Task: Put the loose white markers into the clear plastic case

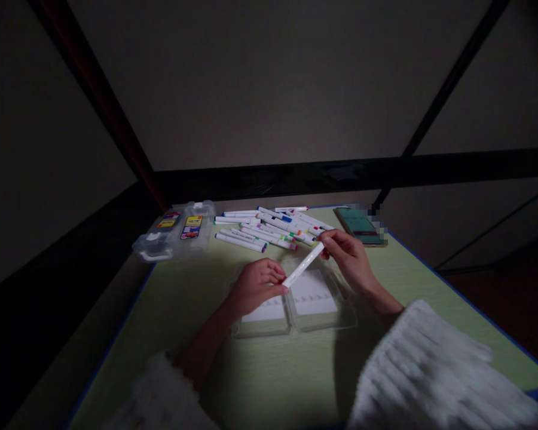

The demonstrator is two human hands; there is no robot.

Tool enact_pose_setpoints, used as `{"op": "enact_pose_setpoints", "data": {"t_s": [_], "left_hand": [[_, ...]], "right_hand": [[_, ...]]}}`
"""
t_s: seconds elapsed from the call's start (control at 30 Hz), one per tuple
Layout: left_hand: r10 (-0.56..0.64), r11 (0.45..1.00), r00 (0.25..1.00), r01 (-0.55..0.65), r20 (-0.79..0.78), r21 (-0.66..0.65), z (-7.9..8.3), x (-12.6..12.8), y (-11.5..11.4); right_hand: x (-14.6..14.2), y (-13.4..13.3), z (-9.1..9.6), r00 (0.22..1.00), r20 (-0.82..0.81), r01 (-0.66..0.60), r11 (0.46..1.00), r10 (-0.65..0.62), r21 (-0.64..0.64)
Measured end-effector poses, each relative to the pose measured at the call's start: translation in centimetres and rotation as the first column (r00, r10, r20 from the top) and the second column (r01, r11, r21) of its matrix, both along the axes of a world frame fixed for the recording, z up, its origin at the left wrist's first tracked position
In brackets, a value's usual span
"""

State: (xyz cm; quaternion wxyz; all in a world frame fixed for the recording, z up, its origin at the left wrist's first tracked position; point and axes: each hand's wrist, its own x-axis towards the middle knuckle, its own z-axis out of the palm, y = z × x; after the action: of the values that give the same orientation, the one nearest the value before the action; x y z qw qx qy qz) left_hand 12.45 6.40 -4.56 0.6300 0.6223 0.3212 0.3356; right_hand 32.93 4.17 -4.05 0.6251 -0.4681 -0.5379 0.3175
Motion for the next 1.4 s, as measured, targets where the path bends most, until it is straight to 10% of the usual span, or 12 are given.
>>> {"op": "enact_pose_setpoints", "data": {"t_s": [1.0, 1.13, 1.4], "left_hand": [[-0.016, 0.993, 0.994, 0.028, 0.107, -0.112, 0.5, -1.0, 0.4], [0.091, 0.991, 0.987, -0.077, 0.131, -0.108, 0.5, -1.1, 0.9], [0.134, 0.990, 0.990, -0.133, 0.046, -0.039, -0.3, -1.5, 1.4]], "right_hand": [[-6.2, -2.2, -0.5, 0.926, 0.360, -0.136, 0.990, 0.112, 0.042], [-6.1, -2.9, -0.6, 0.793, 0.609, -0.096, 0.981, -0.025, 0.167], [-6.7, -3.2, -0.6, 0.320, 0.938, -0.432, 0.860, -0.137, 0.273]]}}
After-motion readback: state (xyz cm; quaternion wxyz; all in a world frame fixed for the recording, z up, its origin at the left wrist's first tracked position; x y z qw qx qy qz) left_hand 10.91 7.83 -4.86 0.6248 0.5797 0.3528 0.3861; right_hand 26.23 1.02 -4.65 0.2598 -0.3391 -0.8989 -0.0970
